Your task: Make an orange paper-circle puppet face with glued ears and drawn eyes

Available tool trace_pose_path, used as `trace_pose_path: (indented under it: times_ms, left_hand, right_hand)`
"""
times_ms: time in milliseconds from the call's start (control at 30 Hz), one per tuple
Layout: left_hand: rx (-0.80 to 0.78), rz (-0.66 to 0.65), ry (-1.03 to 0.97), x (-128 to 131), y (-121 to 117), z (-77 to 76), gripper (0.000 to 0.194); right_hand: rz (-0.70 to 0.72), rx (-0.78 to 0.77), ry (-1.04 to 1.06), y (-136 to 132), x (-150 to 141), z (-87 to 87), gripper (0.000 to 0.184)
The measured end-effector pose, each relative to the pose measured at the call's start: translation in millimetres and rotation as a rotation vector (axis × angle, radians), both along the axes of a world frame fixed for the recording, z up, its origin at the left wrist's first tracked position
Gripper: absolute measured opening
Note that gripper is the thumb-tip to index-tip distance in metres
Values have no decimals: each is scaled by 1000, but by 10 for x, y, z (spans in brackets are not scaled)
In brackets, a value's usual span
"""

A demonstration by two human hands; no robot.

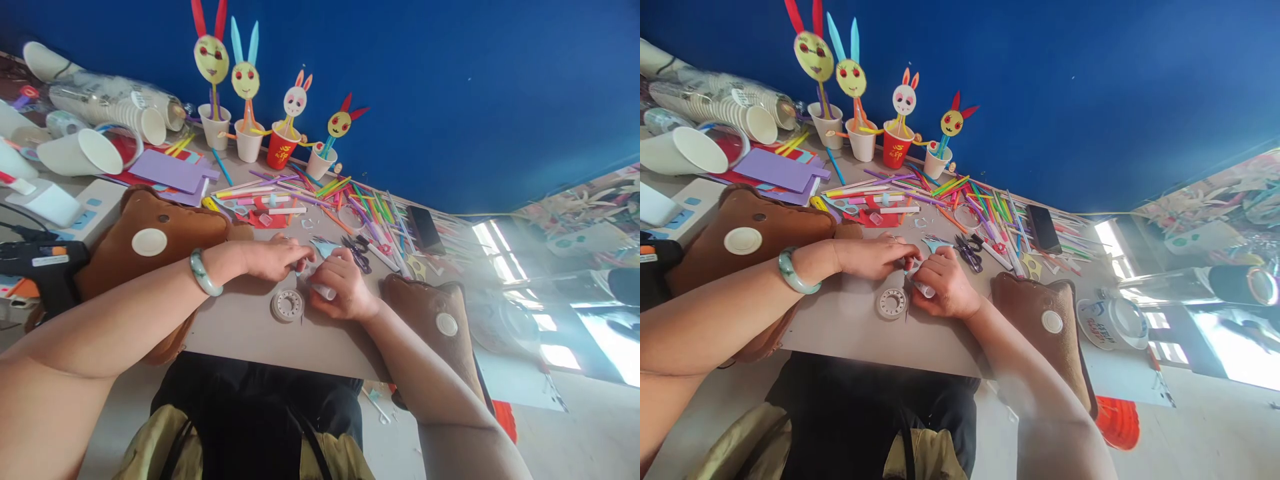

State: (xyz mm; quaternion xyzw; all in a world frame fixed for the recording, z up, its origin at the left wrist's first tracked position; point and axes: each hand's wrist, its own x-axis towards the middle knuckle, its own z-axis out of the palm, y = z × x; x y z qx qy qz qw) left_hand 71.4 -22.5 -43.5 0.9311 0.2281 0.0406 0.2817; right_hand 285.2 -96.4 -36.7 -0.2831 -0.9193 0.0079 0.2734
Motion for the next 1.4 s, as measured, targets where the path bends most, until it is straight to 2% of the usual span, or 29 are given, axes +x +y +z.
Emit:
trace_pose_path:
  times_ms: [100, 200, 300, 433, 567, 733, 867, 1000, 1167, 1400]
  left_hand:
    - [-78, -7, 43, 3, -24, 78, 37]
    - [-74, -12, 47, 8, -36, 114, 35]
    - [-41, -23, 27, 16, -25, 81, 34]
    - [-42, -31, 13, 12, 5, 4, 42]
    - [-65, -32, -6, -9, 14, -9, 38]
    - [-102, -37, -33, -33, 8, 81, 28]
    - [-139, -44, -8, -59, 33, 133, 26]
    - [-161, -81, -25, -88, 78, 104, 28]
    - [-140, -104, -55, -110, 109, 56, 30]
    - [-130, -83, -49, -108, 94, 102, 31]
  right_hand:
    - [-4, 39, 60, 0, 24, 19, 13]
    - [1, 49, 53, 3, 28, 16, 12]
    - [1, 20, -12, 6, 9, -2, 7]
    - [3, -12, -45, 13, -4, -15, 6]
    - [-32, -13, 74, 10, 25, 6, 11]
    - [-125, 58, 200, 8, 61, 24, 17]
    - [-127, 24, 178, 23, 61, -18, 15]
    - [-141, 1, 139, 34, 38, -74, 13]
    - [-98, 32, 116, 34, 1, -99, 13]
    - [-69, 46, 100, 41, -19, -108, 15]
